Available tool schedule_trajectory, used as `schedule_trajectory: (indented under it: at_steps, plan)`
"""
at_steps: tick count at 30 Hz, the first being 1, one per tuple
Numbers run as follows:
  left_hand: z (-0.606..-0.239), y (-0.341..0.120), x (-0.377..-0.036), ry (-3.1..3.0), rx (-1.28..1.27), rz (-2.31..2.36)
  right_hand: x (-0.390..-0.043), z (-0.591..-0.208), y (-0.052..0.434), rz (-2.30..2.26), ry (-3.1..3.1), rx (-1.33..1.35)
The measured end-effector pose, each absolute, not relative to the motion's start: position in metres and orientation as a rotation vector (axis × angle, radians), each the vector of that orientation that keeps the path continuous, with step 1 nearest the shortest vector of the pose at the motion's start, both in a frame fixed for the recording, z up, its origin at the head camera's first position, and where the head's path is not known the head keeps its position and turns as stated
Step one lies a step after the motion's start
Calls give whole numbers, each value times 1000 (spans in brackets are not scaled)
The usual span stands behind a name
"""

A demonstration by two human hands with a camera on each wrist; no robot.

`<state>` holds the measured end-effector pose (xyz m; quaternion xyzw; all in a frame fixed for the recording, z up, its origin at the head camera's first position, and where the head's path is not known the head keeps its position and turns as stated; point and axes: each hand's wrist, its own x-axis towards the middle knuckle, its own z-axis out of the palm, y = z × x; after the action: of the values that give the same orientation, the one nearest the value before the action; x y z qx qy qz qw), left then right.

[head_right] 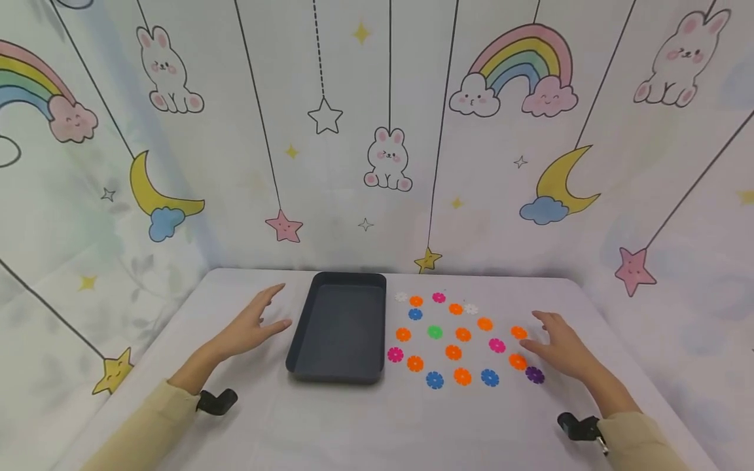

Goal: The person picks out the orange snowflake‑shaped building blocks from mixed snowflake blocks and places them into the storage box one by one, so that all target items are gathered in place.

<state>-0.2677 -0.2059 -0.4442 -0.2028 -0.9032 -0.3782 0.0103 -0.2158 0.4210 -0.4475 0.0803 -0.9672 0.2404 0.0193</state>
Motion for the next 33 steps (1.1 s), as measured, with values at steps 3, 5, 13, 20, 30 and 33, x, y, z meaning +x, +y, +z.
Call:
schedule_trajectory:
  at_steps: [3,5,13,20,30,33]
  plan:
    - [-448,-205,-270,-2830,-596,-1276,-219,-448,420,751,-3007,232]
    - [-449,-203,-272,-2844,-555,-1328,-221,-448,421,748,-3007,216]
    - [-449,-193,-281,-2879,-399,-1590,-230,-450,426,803,-3022,163]
    - [-454,-188,-285,-2813,-282,-1908,-239,-451,423,870,-3058,137]
    - [-457,-183,-285,-2763,-184,-2081,-246,-455,421,890,-3090,57]
    - [-458,-182,-285,-2751,-166,-2117,-248,-456,421,901,-3091,52]
